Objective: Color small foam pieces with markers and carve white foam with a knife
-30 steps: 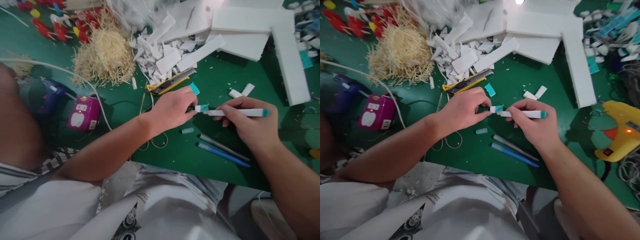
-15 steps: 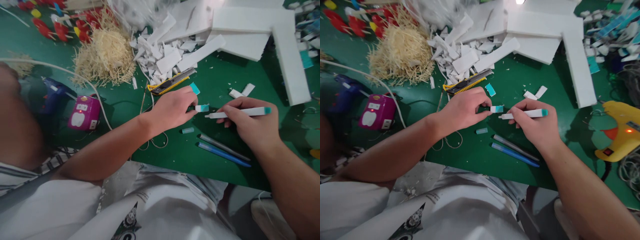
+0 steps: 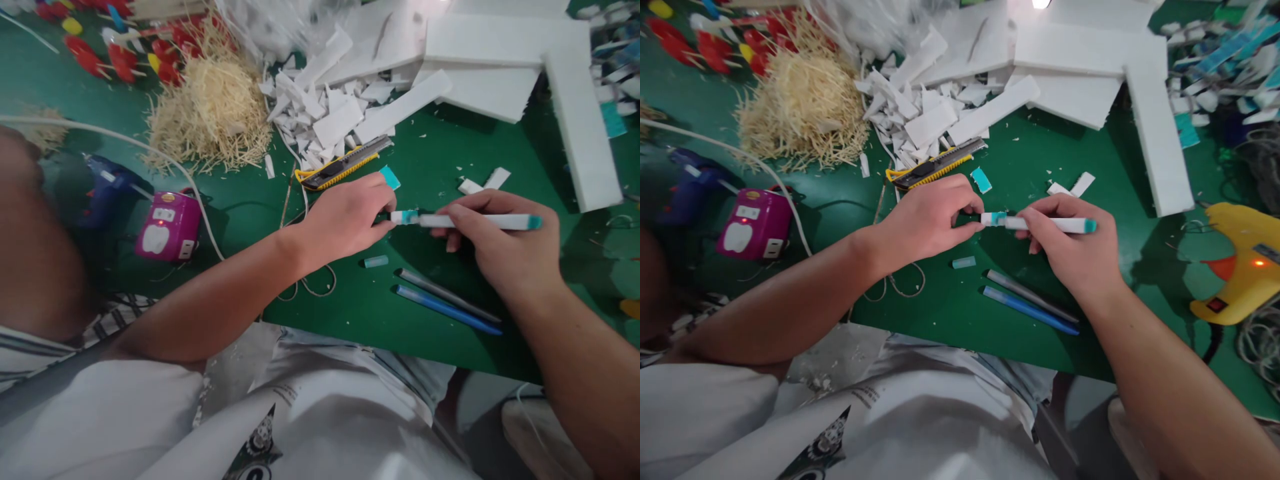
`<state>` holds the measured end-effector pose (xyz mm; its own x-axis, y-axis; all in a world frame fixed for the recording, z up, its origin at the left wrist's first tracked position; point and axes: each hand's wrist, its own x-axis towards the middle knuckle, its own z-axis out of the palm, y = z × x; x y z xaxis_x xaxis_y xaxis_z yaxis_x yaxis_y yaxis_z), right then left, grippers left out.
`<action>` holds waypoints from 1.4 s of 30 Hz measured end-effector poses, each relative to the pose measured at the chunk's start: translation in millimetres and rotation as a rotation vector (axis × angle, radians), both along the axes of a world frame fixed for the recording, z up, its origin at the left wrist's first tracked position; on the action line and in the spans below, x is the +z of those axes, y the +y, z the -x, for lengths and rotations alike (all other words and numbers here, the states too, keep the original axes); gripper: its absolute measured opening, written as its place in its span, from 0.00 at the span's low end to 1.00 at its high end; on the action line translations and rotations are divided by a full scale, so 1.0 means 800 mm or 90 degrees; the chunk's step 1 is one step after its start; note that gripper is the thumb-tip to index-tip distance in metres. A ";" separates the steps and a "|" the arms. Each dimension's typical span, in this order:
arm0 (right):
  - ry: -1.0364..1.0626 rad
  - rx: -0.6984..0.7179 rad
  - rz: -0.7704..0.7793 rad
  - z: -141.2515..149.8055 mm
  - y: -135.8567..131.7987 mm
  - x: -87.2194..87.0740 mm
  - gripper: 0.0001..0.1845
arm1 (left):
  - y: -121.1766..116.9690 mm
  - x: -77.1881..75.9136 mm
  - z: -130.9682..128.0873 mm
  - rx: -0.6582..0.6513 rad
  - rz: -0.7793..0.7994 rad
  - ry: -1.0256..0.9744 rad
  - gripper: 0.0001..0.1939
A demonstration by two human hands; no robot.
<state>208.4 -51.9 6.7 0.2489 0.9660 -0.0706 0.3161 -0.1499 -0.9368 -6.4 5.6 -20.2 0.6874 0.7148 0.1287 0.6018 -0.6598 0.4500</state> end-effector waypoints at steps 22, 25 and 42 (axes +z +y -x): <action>-0.035 -0.014 -0.065 -0.004 -0.001 -0.009 0.07 | -0.020 0.025 -0.026 0.121 -0.019 0.207 0.29; -0.031 -0.021 -0.062 -0.002 0.000 -0.007 0.07 | -0.019 0.025 -0.026 0.112 -0.020 0.207 0.28; -0.028 -0.003 -0.058 -0.005 -0.002 -0.006 0.08 | -0.020 0.020 -0.012 0.052 -0.070 0.149 0.16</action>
